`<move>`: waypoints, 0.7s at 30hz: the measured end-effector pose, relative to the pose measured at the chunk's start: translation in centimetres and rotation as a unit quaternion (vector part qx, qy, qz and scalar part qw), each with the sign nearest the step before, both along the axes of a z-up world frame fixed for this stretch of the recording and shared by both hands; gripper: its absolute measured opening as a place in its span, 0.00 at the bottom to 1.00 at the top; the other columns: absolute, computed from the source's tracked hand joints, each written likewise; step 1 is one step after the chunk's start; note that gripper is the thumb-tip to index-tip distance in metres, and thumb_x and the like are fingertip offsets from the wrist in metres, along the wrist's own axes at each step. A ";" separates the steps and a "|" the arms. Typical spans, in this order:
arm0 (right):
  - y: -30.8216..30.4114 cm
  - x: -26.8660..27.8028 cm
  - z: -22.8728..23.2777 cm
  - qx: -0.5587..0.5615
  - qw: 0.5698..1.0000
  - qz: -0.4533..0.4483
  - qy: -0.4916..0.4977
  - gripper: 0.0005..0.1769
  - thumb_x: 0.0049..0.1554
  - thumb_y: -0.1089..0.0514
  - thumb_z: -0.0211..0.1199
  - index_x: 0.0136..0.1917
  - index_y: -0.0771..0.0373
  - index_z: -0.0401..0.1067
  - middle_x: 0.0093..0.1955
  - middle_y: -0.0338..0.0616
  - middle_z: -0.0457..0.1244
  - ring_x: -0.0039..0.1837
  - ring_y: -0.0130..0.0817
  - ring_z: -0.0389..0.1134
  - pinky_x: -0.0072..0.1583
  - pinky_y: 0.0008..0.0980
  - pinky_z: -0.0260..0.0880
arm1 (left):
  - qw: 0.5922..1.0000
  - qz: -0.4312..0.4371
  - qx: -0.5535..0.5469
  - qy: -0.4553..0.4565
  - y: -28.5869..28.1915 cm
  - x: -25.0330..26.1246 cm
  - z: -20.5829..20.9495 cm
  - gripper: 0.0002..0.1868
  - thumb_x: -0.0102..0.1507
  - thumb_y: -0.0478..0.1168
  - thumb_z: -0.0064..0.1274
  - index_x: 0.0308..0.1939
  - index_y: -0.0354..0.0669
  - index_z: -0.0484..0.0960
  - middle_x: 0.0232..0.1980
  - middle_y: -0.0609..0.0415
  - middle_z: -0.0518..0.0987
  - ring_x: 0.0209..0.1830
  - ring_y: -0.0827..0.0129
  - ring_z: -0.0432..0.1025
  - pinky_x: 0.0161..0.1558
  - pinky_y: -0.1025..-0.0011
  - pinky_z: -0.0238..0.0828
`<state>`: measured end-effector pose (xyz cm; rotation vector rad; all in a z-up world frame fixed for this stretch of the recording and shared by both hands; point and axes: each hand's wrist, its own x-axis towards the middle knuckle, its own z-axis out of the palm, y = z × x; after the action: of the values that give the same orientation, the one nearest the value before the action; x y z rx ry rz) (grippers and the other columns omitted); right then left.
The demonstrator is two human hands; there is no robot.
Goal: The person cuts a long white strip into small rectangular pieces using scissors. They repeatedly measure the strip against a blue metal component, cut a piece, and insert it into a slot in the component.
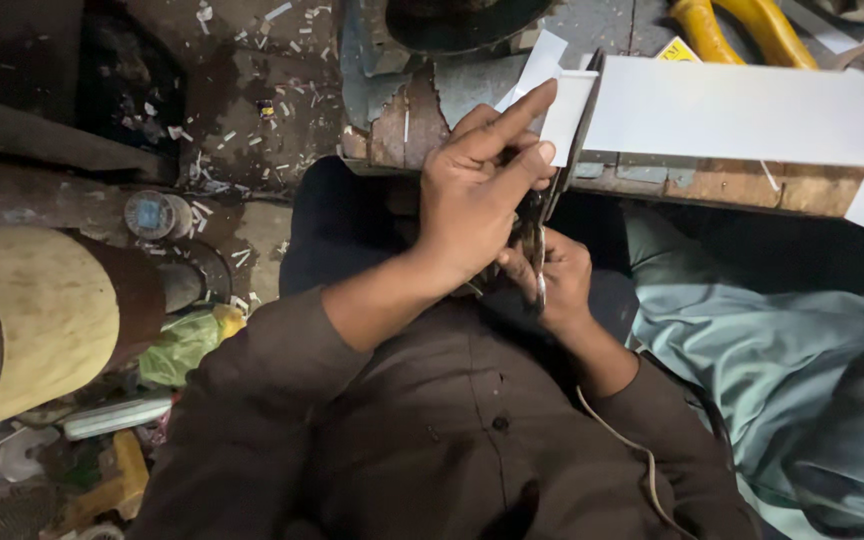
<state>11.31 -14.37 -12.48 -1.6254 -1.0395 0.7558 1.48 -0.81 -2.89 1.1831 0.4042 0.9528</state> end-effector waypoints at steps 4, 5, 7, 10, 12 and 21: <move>0.3 0.4 1.7 -0.013 0.997 -0.049 0.057 0.18 0.54 0.50 0.75 0.36 0.63 0.70 0.29 0.34 0.60 0.31 0.22 0.56 0.34 0.25 0.54 | 0.996 -0.028 -0.087 -0.011 0.1 -0.6 0.2 0.23 0.66 0.28 0.57 0.66 0.37 0.76 0.42 0.60 0.74 0.37 0.80 0.73 0.42 0.80 0.76; 0.5 0.6 2.6 -0.006 0.995 -0.070 0.075 0.17 0.52 0.52 0.75 0.37 0.64 0.71 0.29 0.36 0.60 0.30 0.23 0.55 0.33 0.25 0.52 | 0.994 -0.038 -0.102 0.002 0.0 -1.0 0.4 0.20 0.66 0.28 0.58 0.63 0.33 0.78 0.39 0.59 0.75 0.35 0.79 0.72 0.39 0.80 0.73; 0.6 1.2 4.7 0.137 0.971 -0.042 0.190 0.14 0.56 0.53 0.72 0.43 0.64 0.72 0.37 0.38 0.64 0.38 0.24 0.63 0.41 0.26 0.63 | 0.987 -0.067 -0.139 0.055 -0.3 -1.7 0.8 0.16 0.65 0.28 0.59 0.57 0.27 0.82 0.36 0.57 0.79 0.32 0.77 0.73 0.35 0.80 0.72; 0.7 1.7 7.5 0.152 0.962 -0.073 0.216 0.09 0.60 0.59 0.68 0.46 0.68 0.73 0.38 0.42 0.65 0.39 0.27 0.65 0.42 0.26 0.64 | 0.971 -0.098 -0.179 0.127 -0.8 -2.2 1.7 0.14 0.63 0.30 0.61 0.51 0.24 0.83 0.35 0.56 0.84 0.30 0.75 0.77 0.31 0.80 0.74; 1.0 2.1 8.9 0.121 0.965 -0.113 0.202 0.07 0.61 0.63 0.65 0.45 0.71 0.72 0.37 0.44 0.64 0.37 0.29 0.64 0.41 0.26 0.63 | 0.976 -0.085 -0.168 0.111 -0.6 -1.9 2.5 0.15 0.62 0.30 0.63 0.51 0.25 0.83 0.36 0.54 0.83 0.29 0.75 0.77 0.30 0.79 0.74; 1.1 4.3 9.9 0.188 0.907 -0.124 0.356 0.04 0.58 0.67 0.61 0.45 0.69 0.68 0.36 0.45 0.62 0.36 0.34 0.65 0.39 0.31 0.66 | 0.845 0.109 0.421 0.312 4.9 2.6 5.2 0.29 0.53 0.49 0.73 0.52 0.40 0.82 0.46 0.42 0.83 0.46 0.51 0.79 0.47 0.61 0.77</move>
<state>15.64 -13.22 -2.53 -0.9897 -0.4005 0.8219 4.12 4.06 2.28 2.3210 0.6778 0.9421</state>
